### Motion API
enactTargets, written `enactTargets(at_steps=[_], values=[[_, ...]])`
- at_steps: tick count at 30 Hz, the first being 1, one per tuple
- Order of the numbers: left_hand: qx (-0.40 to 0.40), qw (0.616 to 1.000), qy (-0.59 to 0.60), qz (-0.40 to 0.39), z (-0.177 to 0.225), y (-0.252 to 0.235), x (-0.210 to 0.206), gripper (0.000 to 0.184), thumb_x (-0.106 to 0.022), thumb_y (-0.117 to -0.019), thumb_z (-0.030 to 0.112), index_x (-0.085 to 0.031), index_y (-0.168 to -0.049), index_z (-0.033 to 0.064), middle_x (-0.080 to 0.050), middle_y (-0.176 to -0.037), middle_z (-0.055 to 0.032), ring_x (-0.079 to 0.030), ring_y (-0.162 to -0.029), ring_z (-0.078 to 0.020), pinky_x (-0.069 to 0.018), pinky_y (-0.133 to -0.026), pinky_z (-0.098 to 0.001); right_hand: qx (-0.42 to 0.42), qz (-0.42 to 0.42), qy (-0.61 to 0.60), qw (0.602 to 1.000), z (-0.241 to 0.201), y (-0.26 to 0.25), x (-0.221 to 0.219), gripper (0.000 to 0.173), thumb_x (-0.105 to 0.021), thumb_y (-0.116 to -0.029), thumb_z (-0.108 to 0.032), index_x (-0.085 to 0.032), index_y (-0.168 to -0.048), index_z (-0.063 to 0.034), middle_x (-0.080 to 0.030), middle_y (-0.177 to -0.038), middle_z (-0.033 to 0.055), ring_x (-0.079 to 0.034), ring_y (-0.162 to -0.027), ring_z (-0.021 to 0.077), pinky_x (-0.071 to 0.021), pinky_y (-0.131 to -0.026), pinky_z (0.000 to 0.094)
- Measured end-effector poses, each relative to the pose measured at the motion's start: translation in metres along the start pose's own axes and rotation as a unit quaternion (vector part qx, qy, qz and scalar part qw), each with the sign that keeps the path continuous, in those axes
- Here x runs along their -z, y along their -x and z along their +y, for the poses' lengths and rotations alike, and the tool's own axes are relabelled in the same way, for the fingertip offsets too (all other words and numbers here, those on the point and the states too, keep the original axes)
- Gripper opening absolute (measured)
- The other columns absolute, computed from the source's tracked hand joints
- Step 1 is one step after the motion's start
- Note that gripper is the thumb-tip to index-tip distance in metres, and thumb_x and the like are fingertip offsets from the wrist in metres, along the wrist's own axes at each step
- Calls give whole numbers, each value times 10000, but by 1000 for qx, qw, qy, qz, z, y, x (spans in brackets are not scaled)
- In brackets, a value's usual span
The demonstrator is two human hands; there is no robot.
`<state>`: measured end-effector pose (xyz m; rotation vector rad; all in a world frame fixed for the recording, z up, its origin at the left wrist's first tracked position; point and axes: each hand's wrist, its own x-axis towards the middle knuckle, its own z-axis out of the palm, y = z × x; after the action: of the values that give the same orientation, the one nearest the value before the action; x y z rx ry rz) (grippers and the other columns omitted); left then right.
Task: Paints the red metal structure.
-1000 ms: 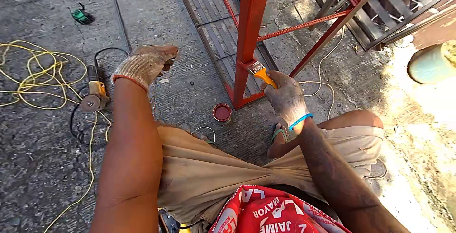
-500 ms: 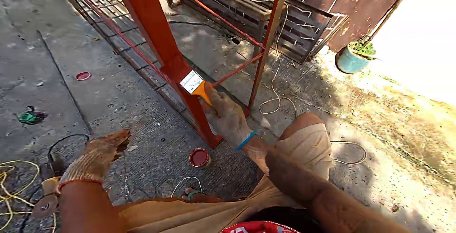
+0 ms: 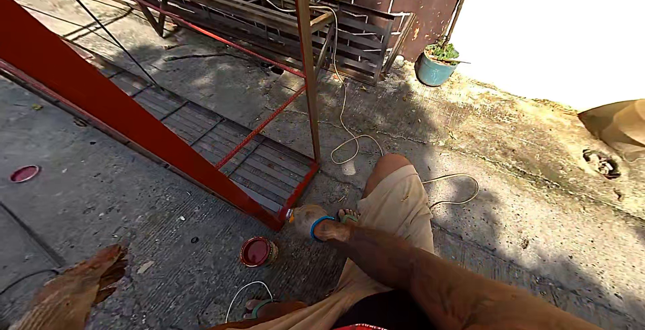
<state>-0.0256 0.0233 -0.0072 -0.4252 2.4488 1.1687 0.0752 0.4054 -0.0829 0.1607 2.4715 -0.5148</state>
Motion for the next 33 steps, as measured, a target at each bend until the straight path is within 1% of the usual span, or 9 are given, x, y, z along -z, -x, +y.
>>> enactTargets(at_steps=[3,7,12,16,20,25,26,29,33], values=[[-4,1000,-6,6,8,13,-2,444,-409,-1098,427,-538,-1382,111,-616,-1161,-42,-595,-932,-95,-491,-837,-341,12,-14,-12,1000,-12,15,28,360,-516,-1042,-160,-591,-1357,-3,-625,-1362,220,-591,-1297,378,-493,-1035,587],[-20,1000,-4,9,-5,7,3,450,-401,-1100,408,-540,-1399,102,-621,-1176,-44,-602,-959,-100,-496,-848,-342,90,87,-37,991,-26,0,50,329,-516,-1043,-258,-653,-1279,-74,-697,-1221,153,-658,-1183,313,-534,-973,550],[-16,1000,-10,-6,-5,12,4,458,-398,-1095,420,-547,-1371,86,-613,-1156,-13,-596,-974,-77,-498,-877,-331,173,194,-59,964,-52,77,136,244,-540,-1047,-280,-683,-1176,-130,-712,-994,71,-695,-981,231,-570,-820,475],[-17,1000,9,14,-7,10,2,411,-449,-1085,417,-577,-1327,111,-627,-1047,34,-599,-873,-37,-503,-784,-268,235,309,-83,918,-55,139,174,320,-610,-1025,-249,-653,-1326,-149,-709,-963,49,-693,-884,210,-573,-708,437],[4,1000,-3,-8,-24,-21,9,494,-436,-1079,461,-514,-1440,133,-603,-1264,-55,-591,-1059,-127,-493,-910,-384,266,373,-125,880,-55,175,187,392,-648,-993,-118,-627,-1384,-109,-716,-982,64,-690,-815,187,-573,-650,374],[-157,987,-40,-2,-20,-9,5,531,-419,-1103,386,-537,-1376,-53,-629,-1237,-258,-644,-1020,-235,-527,-843,-425,221,257,-126,932,-34,114,151,319,-626,-1031,-289,-668,-1315,-151,-724,-998,65,-698,-881,215,-577,-736,462],[-110,993,-32,17,12,16,-5,498,-424,-1109,355,-545,-1390,-39,-610,-1291,-273,-629,-1099,-293,-491,-931,-494,176,197,-104,959,-26,91,145,308,-607,-1034,-314,-695,-1273,-140,-734,-1050,79,-702,-971,234,-570,-831,496],[28,998,-6,49,67,58,-18,462,-438,-1106,339,-551,-1414,13,-562,-1406,-248,-552,-1279,-347,-366,-1095,-565,54,53,-14,997,-9,34,111,292,-579,-1031,-331,-706,-1132,-89,-704,-1092,143,-675,-1058,310,-535,-882,564],[-30,998,-32,49,15,8,-1,509,-506,-1028,539,-637,-1343,161,-669,-1271,-100,-657,-1125,-216,-511,-993,-484,23,-26,112,993,-17,-20,49,334,-640,-968,-395,-717,-1094,-95,-704,-1093,180,-676,-1048,379,-529,-856,646]])
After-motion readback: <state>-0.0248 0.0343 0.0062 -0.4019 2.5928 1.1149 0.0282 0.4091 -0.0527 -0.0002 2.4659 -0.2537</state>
